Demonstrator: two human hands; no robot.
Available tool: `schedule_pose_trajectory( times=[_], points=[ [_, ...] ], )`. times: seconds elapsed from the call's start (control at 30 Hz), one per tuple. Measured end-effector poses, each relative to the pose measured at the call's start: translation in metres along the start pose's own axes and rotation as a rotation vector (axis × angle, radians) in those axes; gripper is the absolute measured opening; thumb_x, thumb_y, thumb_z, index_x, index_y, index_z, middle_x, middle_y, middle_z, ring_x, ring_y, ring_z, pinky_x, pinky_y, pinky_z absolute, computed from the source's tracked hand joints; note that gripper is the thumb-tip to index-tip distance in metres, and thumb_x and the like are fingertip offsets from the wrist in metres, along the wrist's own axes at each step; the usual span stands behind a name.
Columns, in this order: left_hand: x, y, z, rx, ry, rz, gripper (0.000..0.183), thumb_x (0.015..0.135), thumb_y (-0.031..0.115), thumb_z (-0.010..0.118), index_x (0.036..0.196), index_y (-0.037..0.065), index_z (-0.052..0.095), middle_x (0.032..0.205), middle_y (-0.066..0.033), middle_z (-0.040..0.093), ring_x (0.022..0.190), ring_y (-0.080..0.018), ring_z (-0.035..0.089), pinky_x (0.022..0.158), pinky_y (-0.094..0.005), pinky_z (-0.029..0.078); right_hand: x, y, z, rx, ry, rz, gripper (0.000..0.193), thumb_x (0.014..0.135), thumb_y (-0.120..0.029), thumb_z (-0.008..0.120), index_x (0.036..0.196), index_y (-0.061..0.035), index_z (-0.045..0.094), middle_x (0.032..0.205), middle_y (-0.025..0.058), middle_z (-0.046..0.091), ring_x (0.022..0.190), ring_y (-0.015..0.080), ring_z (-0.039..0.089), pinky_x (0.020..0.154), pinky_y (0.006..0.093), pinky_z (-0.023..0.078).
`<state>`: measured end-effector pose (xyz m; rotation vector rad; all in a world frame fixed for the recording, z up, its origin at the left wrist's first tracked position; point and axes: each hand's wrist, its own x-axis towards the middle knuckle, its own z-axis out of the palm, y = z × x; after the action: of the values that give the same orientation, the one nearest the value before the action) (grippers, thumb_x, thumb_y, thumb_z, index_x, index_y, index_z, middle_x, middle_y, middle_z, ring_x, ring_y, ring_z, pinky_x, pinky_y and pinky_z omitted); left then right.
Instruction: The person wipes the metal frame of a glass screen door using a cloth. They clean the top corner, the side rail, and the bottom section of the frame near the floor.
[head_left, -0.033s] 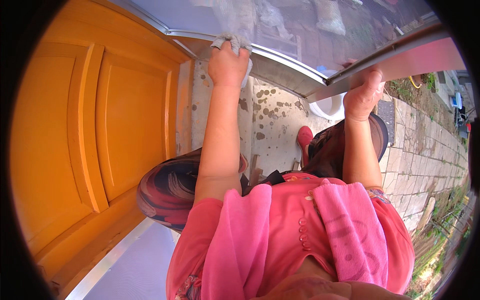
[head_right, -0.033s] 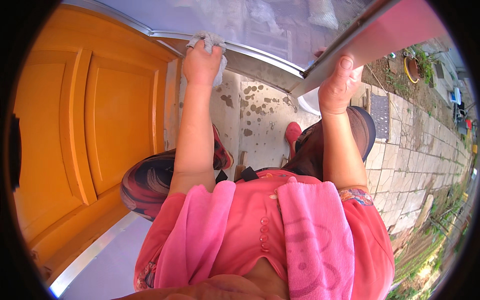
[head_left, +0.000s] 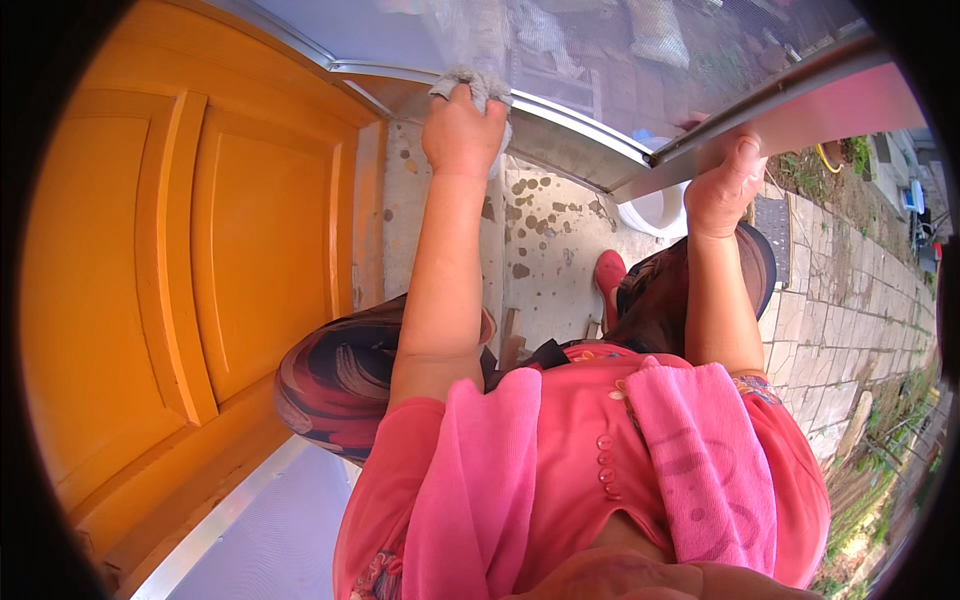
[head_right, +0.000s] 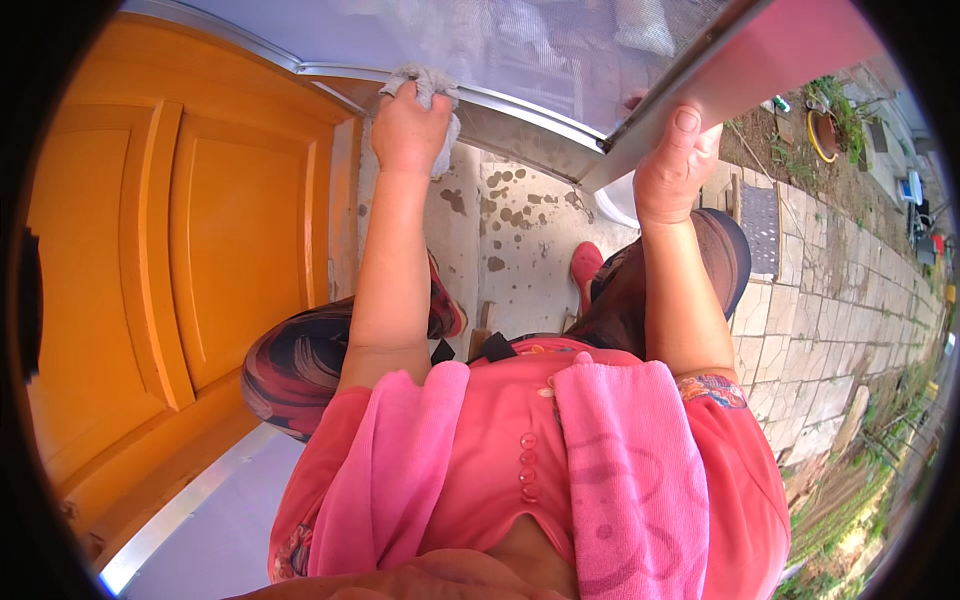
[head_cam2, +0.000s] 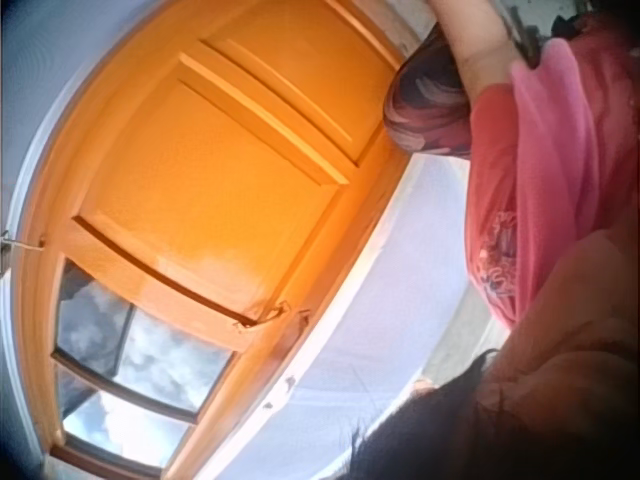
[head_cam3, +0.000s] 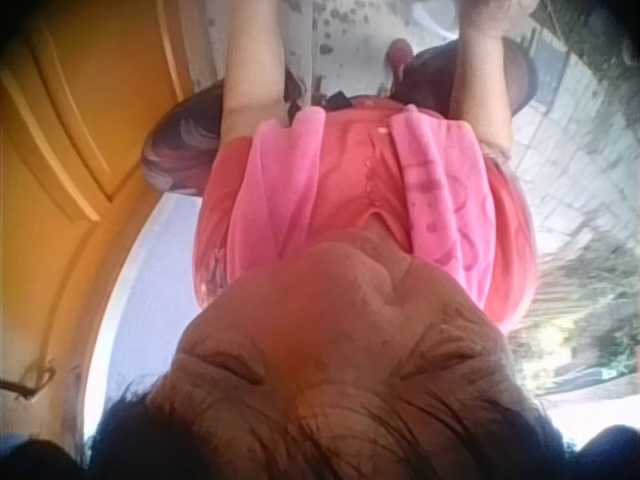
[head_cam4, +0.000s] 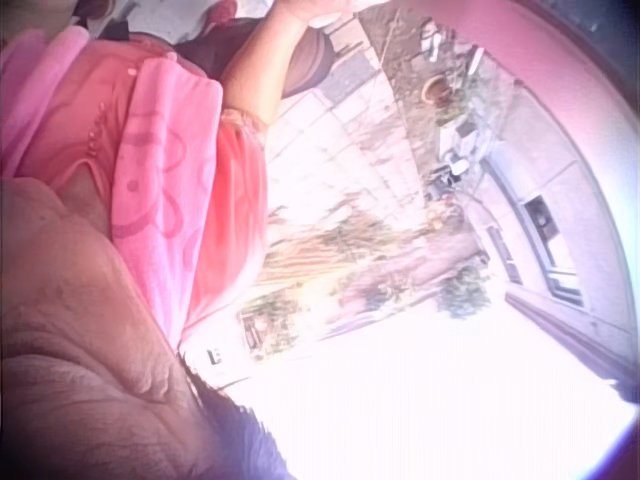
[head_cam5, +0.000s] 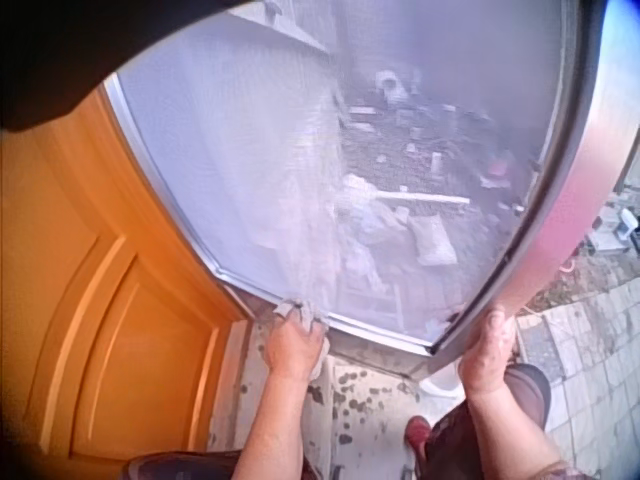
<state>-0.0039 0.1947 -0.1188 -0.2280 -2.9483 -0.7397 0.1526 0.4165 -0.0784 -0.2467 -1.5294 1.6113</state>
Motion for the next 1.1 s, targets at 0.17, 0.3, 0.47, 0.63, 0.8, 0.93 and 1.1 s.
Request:
schedule_pose_trajectory(
  times=[0.17,0.3,0.47,0.63,0.8,0.93,1.1],
  points=[
    [-0.04,0.041,0.015,-0.015,-0.091,0.229,0.045,0.081,0.04,0.066,0.112,0.007,0.068,0.104,-0.0216,0.064,0.091,-0.0393,0.066,0.078,-0.0493,0.054,0.004,0.002,-0.003,-0.022,-0.034,-0.034,0.054,0.098,-0.053,0.05,0.119,-0.0031,0.05,0.092,0.0139,0.066,0.081,0.0228,0.065,0.074,0.0343,0.053],
    [-0.08,0.071,0.037,-0.106,-0.098,0.48,0.041,0.078,0.034,0.071,0.108,0.007,0.067,0.103,-0.0209,0.062,0.088,-0.0389,0.065,0.073,-0.0488,0.055,0.003,-0.002,-0.003,-0.047,-0.049,0.005,0.061,0.096,-0.059,0.051,0.121,-0.0041,0.049,0.093,0.0147,0.067,0.083,0.0239,0.066,0.075,0.0354,0.053],
    [-0.116,0.097,0.05,-0.191,-0.203,0.594,0.045,0.076,0.03,0.075,0.116,0.011,0.064,0.1,-0.0184,0.059,0.088,-0.0379,0.064,0.074,-0.0481,0.054,0.003,-0.003,-0.001,-0.041,-0.047,-0.037,0.056,0.099,-0.055,0.049,0.12,-0.0036,0.049,0.092,0.0145,0.068,0.082,0.0224,0.066,0.075,0.0341,0.053],
    [-0.092,0.064,0.042,-0.183,-0.17,0.633,0.049,0.074,0.025,0.078,0.121,0.022,0.063,0.106,-0.0143,0.059,0.095,-0.0368,0.061,0.077,-0.0469,0.054,0.006,-0.001,-0.006,-0.038,-0.088,-0.021,0.054,0.1,-0.053,0.049,0.115,-0.0022,0.052,0.091,0.0133,0.068,0.081,0.0209,0.066,0.075,0.033,0.053],
    [-0.05,0.022,0.026,-0.011,-0.025,0.391,0.046,0.079,0.028,0.072,0.124,0.021,0.066,0.104,-0.015,0.061,0.097,-0.0356,0.063,0.08,-0.0461,0.054,0.009,0.012,-0.013,0.074,-0.107,-0.062,0.038,0.101,-0.039,0.057,0.116,-0.0044,0.057,0.095,0.0042,0.065,0.083,0.013,0.06,0.079,0.0284,0.049],
    [-0.051,0.025,0.027,-0.017,-0.011,0.449,0.046,0.077,0.028,0.073,0.122,0.019,0.066,0.105,-0.015,0.06,0.095,-0.0358,0.063,0.079,-0.0466,0.054,0.006,0.011,-0.008,0.084,-0.076,-0.079,0.037,0.102,-0.038,0.057,0.116,-0.0037,0.057,0.097,0.0029,0.065,0.084,0.0118,0.059,0.078,0.0278,0.049],
    [-0.099,0.074,0.051,-0.172,-0.157,0.671,0.052,0.071,0.024,0.08,0.12,0.017,0.063,0.105,-0.0145,0.058,0.095,-0.0369,0.061,0.077,-0.0468,0.054,0.007,0.01,-0.008,0.071,-0.073,-0.075,0.039,0.102,-0.04,0.056,0.115,-0.0034,0.057,0.096,0.0035,0.065,0.084,0.0121,0.06,0.077,0.0277,0.049]
  ],
)
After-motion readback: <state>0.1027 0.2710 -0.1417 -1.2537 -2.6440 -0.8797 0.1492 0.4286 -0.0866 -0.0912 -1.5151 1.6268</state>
